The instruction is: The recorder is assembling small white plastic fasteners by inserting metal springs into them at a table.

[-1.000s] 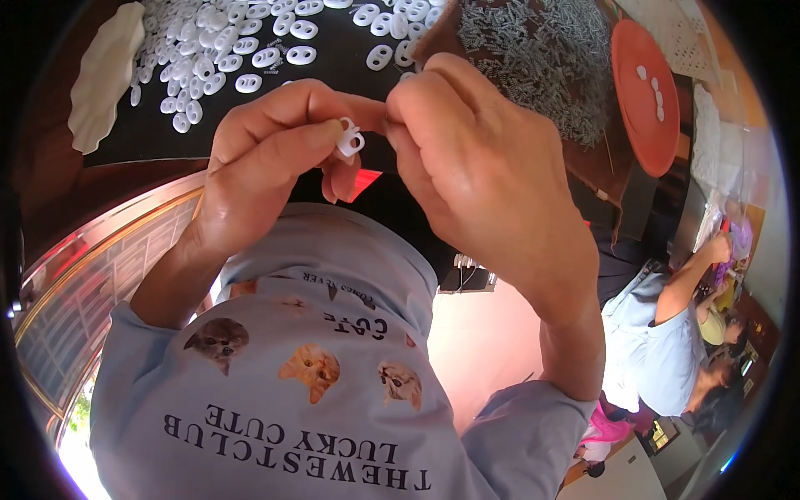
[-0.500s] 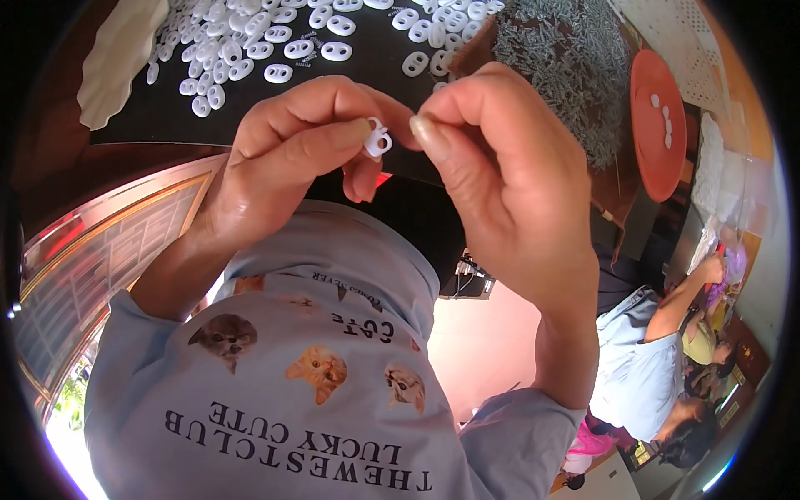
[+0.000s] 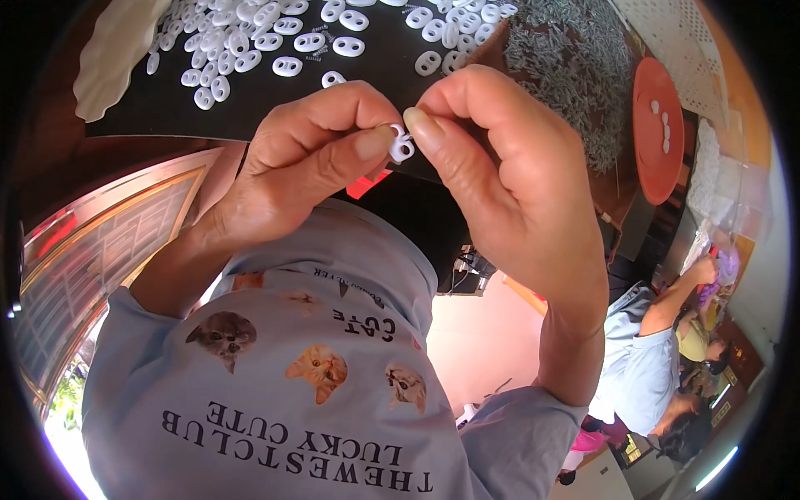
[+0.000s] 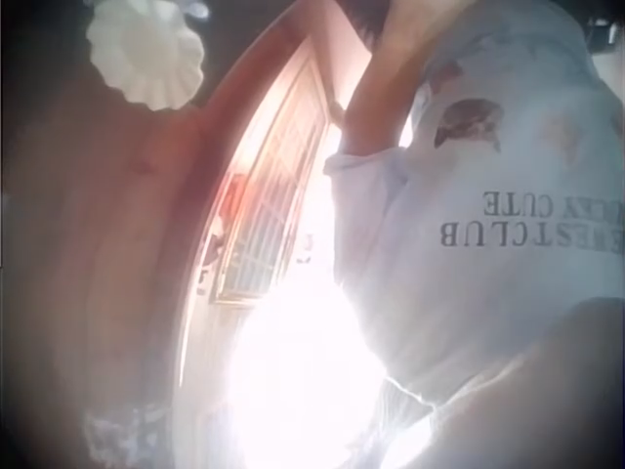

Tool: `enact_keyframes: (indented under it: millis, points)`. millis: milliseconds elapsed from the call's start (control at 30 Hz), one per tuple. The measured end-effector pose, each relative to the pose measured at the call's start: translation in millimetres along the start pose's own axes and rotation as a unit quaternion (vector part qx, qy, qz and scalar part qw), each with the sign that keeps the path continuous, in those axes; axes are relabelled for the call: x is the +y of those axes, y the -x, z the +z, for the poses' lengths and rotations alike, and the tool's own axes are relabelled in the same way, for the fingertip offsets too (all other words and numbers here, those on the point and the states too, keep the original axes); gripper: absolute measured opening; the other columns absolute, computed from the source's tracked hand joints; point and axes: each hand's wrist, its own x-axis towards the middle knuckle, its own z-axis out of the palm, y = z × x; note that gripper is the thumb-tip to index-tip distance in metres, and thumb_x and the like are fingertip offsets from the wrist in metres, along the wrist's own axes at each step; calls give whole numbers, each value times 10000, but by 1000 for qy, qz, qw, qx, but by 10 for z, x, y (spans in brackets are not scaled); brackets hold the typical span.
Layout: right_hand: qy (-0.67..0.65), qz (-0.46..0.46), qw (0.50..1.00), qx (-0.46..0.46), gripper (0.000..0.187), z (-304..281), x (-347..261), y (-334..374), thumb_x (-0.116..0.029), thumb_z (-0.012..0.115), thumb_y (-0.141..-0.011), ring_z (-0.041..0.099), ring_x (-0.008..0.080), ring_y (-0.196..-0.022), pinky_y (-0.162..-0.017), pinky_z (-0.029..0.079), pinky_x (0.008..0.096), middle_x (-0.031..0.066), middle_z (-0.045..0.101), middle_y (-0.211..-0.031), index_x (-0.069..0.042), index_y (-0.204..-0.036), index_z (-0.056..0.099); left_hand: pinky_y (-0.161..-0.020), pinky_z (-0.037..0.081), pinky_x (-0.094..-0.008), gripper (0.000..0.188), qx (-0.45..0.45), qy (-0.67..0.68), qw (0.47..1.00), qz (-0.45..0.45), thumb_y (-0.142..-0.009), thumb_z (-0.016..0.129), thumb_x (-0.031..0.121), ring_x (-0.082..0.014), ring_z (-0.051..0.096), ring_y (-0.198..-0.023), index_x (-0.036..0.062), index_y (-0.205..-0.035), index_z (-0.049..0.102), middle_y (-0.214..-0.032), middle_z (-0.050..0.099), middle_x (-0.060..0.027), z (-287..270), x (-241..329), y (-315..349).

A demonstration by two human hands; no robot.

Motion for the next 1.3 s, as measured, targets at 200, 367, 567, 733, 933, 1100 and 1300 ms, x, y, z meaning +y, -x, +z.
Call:
enact_keyframes:
  millis: [200,367,567,733,933,1100,1300]
  points:
    - [11,1,1000,1,79,36,-14,-12,-39,573,-945,451,56,-753,-686,380,186,-4,517,-841,37,-929,557,-662,370,-197,183,10,-2,1000,13,-1016,507,185,-45,440,-719,20,-959,561,-785,514,15,13,-31,2]
    - [27,-2,1000,-2,77,53,2,-32,-39,576,-946,442,52,-750,-683,377,182,-10,511,-831,33,-929,556,-609,358,-190,200,17,-4,1000,18,-1015,514,209,-34,425,-673,31,-935,557,-758,512,20,11,-31,2]
    - [12,-21,998,55,156,164,9,-69,-41,632,-908,403,95,-563,-509,349,247,33,464,-627,14,-811,524,-606,361,-192,213,26,-12,999,16,-1016,513,224,-35,426,-668,34,-932,559,-750,510,18,19,-54,22]
    - [19,-12,998,65,157,224,-28,-65,-43,624,-914,401,74,-567,-508,343,238,22,467,-620,12,-801,530,-630,379,-203,211,38,-21,998,46,-1018,509,218,-53,448,-689,25,-949,559,-749,509,16,-2,-104,59]
    - [-10,-14,999,49,84,174,-15,-48,-41,599,-931,416,50,-591,-525,344,210,1,502,-680,12,-877,563,-620,363,-199,206,35,10,999,32,-1022,494,207,-42,421,-671,25,-960,570,-750,509,17,-29,-22,68]
    - [-33,1,999,2,41,105,-25,-36,-21,576,-939,438,41,-616,-543,356,197,-3,520,-730,16,-944,559,-613,357,-199,201,28,29,999,34,-1020,493,196,-39,413,-666,21,-965,574,-751,510,16,-47,-39,58]
    - [11,-89,996,7,52,117,51,-89,32,588,-904,458,91,-594,-539,368,224,33,514,-731,16,-934,549,-618,359,-198,190,29,29,999,31,-1019,486,176,-40,417,-672,15,-968,573,-754,510,15,-37,-30,58]
